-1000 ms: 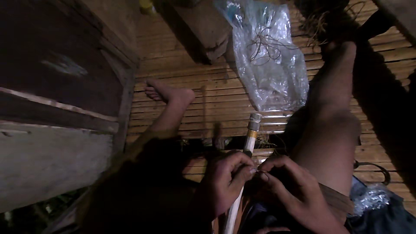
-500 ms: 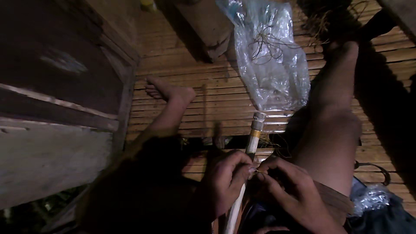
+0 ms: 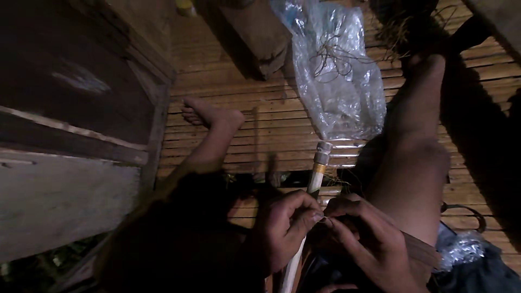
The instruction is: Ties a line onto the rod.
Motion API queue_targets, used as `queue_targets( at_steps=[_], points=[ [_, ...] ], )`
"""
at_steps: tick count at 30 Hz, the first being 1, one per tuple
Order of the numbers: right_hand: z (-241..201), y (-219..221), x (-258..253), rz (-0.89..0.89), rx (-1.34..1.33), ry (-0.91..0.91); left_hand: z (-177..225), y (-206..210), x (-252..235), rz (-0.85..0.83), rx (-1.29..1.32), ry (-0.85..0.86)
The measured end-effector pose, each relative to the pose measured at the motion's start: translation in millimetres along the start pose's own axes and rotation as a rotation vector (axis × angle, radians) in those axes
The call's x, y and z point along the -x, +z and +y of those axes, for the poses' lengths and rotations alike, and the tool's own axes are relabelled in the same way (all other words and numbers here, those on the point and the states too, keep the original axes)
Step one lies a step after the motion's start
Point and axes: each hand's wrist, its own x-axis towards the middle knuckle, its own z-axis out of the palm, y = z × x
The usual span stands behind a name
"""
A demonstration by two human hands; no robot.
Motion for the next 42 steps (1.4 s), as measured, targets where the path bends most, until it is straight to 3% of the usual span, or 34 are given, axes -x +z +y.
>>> queue_targets(
  at_steps=[14,22,29,36,42],
  points=[
    [8.3,14.5,-4.0,0.009,0.048,-0.004,-3.7,-6.9,0.7,0.078,0.007,-0.034],
    [0.2,17.4,-8.5,-0.021,-0.158,0.089,-2.2,-8.0,1.9,0.092,-0.004,0.001],
    [-2.6,13.9,-9.2,0.005,-0.178,0.125,-2.5,-9.6,2.1,0.016,-0.048,-0.047],
    [5.7,8.9,-10.9,-0.026,-0.511,0.226,-2.9,-9.5,2.3,-0.025,-0.037,-0.040],
    [-3.2,4.3,-12.8,-0.076,-0.294,0.172,0.4,-8.5,2.0,-0.008,-0.050,-0.055]
  ],
)
